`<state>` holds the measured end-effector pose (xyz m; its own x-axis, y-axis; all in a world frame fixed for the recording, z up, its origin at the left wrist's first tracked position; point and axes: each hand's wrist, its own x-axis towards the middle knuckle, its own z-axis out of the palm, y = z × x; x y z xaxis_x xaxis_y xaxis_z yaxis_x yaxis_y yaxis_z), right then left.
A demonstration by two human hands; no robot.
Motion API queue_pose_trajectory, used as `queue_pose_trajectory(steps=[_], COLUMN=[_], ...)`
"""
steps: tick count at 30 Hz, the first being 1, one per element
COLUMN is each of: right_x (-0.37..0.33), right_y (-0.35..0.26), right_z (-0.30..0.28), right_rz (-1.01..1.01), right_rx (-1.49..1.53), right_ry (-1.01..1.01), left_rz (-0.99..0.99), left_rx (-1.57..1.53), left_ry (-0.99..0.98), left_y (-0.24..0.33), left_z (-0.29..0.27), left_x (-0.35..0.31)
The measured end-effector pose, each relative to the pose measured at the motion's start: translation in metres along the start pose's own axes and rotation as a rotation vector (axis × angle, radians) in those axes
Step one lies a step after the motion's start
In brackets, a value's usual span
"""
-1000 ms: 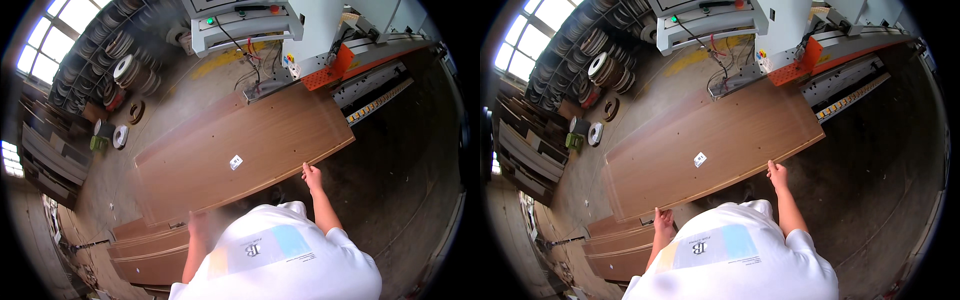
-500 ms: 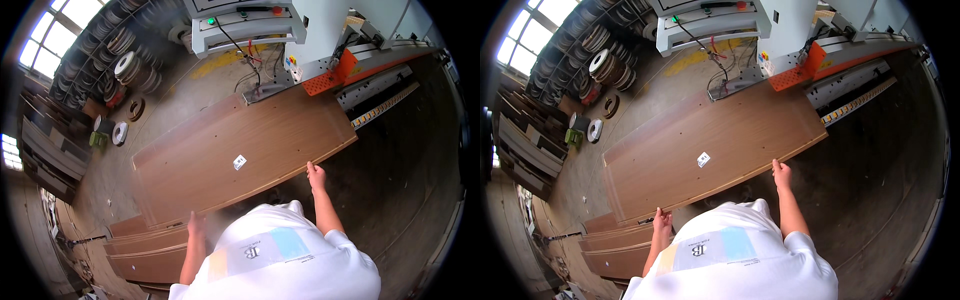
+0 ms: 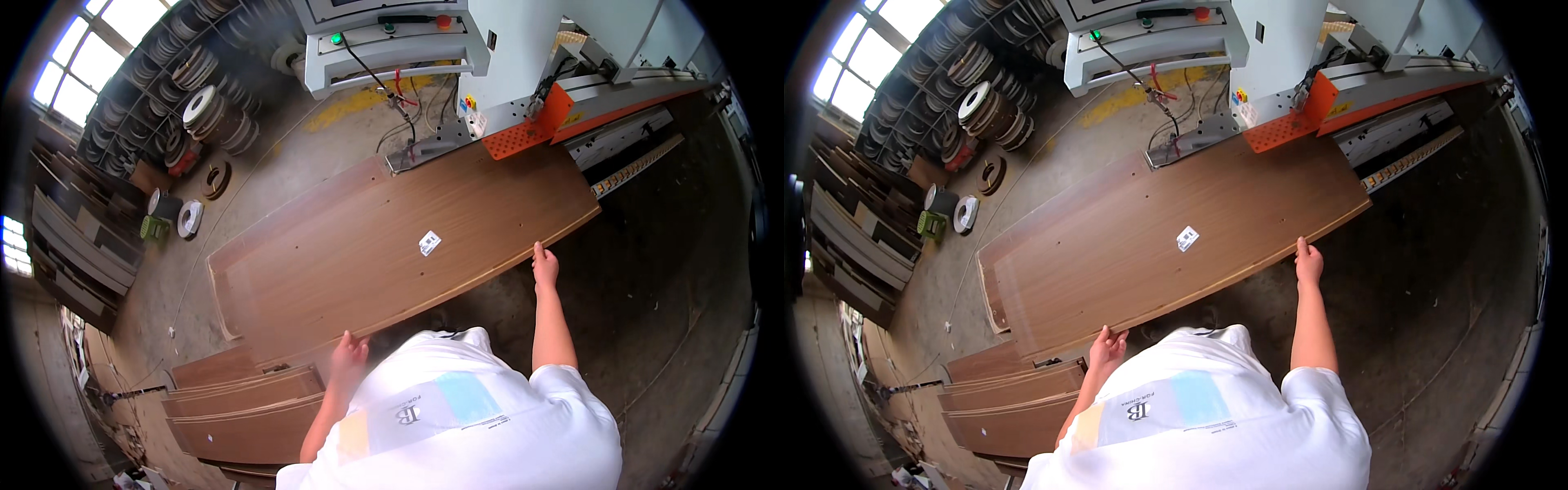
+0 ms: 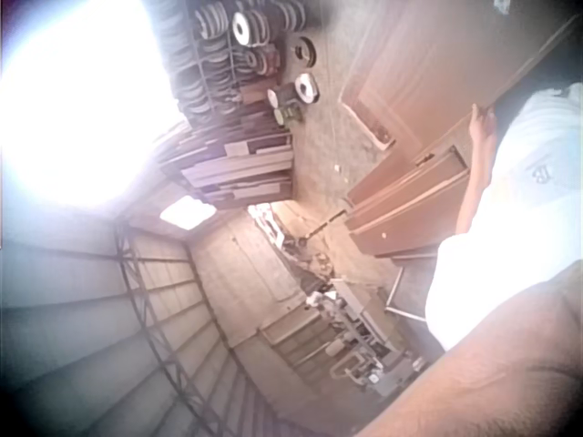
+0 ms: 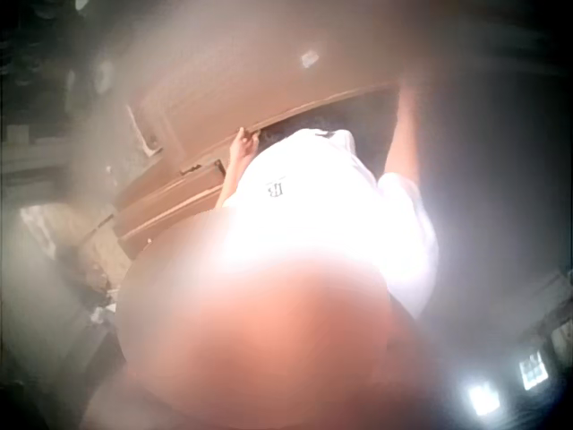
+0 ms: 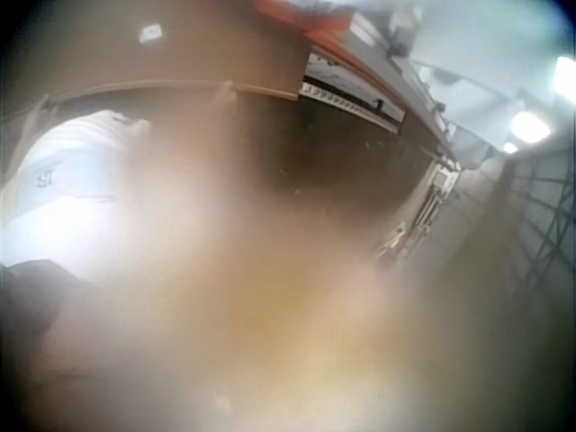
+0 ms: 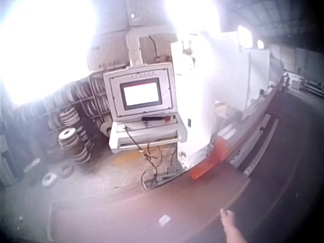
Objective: The person repeatedly picks up large flat wooden panels from a stack and feeds them one by one into a CNC edge banding machine. The person handles each panel with both hands, aligns it on the machine's conveyor, and then retrieves the next panel from the stack.
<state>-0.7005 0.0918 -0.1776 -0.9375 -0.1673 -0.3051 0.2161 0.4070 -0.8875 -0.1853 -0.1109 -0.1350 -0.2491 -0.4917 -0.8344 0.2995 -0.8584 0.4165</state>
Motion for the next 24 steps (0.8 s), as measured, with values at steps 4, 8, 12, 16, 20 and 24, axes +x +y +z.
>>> queue_pose_trajectory(steps=[4, 8, 12, 16, 20, 24], right_x=[0.009, 0.004, -0.050, -0.120, -0.166, -0.166], right_y=[0.005, 0.019, 0.015, 0.006, 0.013, 0.019], right_z=[-0.001, 0.005, 0.034, 0.063, 0.085, 0.097], right_rz=[0.012, -0.021, 0.005, 0.113, 0.069, 0.047], right_rx=[0.000, -0.014, -0.022, -0.033, -0.138, -0.112], right_ry=[0.084, 0.152, -0.011, -0.297, -0.582, -0.635], left_rz=[-0.022, -0.106, -0.077, 0.045, -0.006, 0.113], left_rx=[-0.003, 0.060, 0.450, 0.662, 0.426, 0.176], left_ry=[0.005, -0.178, -0.312, -0.268, -0.097, 0.082], left_y=[-0.012, -0.020, -0.031, -0.017, -0.004, 0.005], left_z=[0.012, 0.036, 0.017, 0.022, -0.015, -0.033], left_x=[0.000, -0.009, 0.009, -0.007, -0.014, -0.017])
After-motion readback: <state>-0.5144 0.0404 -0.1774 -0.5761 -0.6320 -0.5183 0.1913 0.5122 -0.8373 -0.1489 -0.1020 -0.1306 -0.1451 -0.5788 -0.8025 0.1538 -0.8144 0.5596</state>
